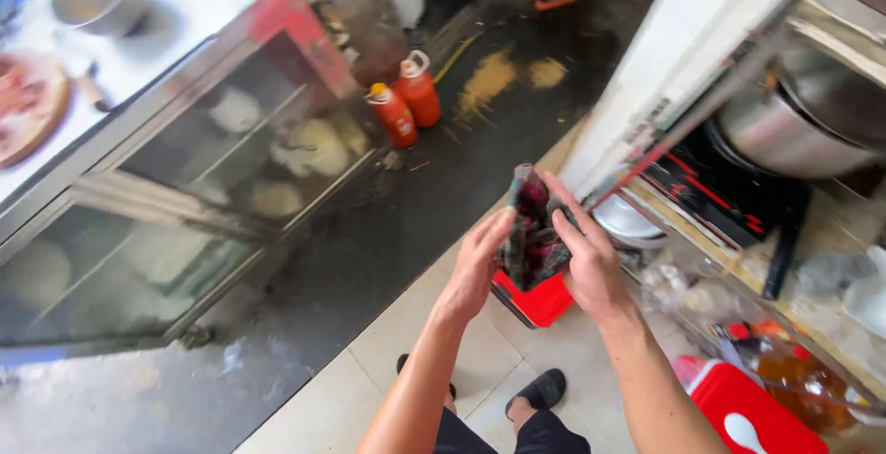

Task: Sharpening a knife and then slicing pieces of cooked meat from a rotisserie spit onto a wooden cutting board.

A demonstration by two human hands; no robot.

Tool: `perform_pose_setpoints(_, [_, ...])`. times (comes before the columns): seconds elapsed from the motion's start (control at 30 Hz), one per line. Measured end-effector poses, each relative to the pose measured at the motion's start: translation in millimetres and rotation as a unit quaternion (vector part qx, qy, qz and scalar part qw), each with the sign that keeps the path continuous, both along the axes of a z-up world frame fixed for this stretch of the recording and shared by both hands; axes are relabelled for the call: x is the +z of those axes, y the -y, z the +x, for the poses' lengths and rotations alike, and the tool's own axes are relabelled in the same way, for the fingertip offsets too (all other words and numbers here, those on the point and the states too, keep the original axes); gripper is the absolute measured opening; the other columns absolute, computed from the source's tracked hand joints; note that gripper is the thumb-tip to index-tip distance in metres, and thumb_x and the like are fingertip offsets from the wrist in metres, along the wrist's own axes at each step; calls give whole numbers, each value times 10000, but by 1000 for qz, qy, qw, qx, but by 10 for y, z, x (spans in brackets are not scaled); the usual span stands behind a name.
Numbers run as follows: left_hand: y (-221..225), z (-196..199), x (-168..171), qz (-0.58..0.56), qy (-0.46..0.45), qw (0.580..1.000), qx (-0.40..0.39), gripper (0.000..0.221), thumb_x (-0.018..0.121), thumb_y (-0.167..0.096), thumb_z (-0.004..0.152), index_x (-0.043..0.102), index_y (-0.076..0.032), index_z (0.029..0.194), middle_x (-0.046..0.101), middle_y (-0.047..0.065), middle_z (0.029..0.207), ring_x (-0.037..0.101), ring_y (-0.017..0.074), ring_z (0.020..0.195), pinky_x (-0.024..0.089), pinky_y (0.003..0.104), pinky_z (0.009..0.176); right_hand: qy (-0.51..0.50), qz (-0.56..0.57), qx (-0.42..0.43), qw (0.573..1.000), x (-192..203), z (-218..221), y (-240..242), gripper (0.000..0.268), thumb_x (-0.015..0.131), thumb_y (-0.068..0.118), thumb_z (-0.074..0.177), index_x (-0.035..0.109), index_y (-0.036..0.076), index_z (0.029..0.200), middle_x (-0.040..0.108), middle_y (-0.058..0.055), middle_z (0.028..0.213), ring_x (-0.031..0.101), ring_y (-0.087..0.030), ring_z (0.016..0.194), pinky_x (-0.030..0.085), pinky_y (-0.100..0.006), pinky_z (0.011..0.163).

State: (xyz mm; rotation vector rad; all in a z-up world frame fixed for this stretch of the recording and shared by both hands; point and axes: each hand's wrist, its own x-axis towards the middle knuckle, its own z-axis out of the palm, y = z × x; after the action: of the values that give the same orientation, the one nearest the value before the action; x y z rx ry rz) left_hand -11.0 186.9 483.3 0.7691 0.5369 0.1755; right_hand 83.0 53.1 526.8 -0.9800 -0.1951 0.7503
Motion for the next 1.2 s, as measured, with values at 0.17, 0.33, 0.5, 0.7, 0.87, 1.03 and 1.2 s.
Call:
perform_pose_setpoints(0.17, [-1405,-1199,66,115,-11,984,136,452,599,-366,1071,655,-1,1332,710,19,1136,609,105,987,456,337,882,90,1,83,993,356,-678,-1480,497,406,175,1087,392,21,1559,546,-121,1500,502,-173,1379,361,-329,1186])
perform_pose_setpoints(0.33, [-2568,-2321,710,69,97,937,330,381,537,-346,1071,634,-63,1307,729,24,1132,668,150,994,513,359,884,169,-74,94,978,6,-1250,-2698,587,510,257,1100,403,-25,1604,515,-224,1496,518,-211,1293,388,-349,1146])
perform_pose_setpoints(0.5, [-3172,-2738,1188,55,236,901,360,347,504,-298,1104,617,-74,1343,713,49,1206,673,196,1088,530,395,950,149,-174,184,956,654,-2260,-3585,753,553,366,981,228,133,1620,393,-100,1570,453,-234,1351,375,-362,1050])
perform_pose_setpoints(0.7, [-3738,-2680,992,-91,359,836,405,408,471,-308,1072,609,-40,1348,689,93,1277,657,243,1158,509,401,1044,-250,193,466,826,378,-2745,-4565,481,495,450,1102,437,175,1493,517,-131,1483,540,-299,1301,464,-444,1064])
perform_pose_setpoints(0.87, [-4069,-2190,591,122,57,916,378,409,519,-270,1098,575,-7,1405,682,136,1339,634,181,1215,445,349,1068,21,-11,224,974,-11,-2342,-5479,366,580,294,1031,643,80,1320,718,-32,1138,661,-130,940,538,-317,830])
perform_pose_setpoints(1.03, [-4632,-1660,1005,384,-156,837,358,421,538,-260,1065,641,-2,1381,746,179,1129,713,196,1043,553,325,882,214,-192,55,956,-594,-1166,-6629,476,583,461,1071,740,13,1039,724,-73,871,624,-157,725,511,-360,686])
perform_pose_setpoints(1.2, [-5519,-1677,1130,217,-156,910,318,372,700,-249,966,736,-6,1245,766,206,885,736,214,778,614,324,703,411,-104,-144,894,-66,212,-7911,534,586,429,1119,738,-82,1077,785,-120,962,735,-263,834,573,-417,774])
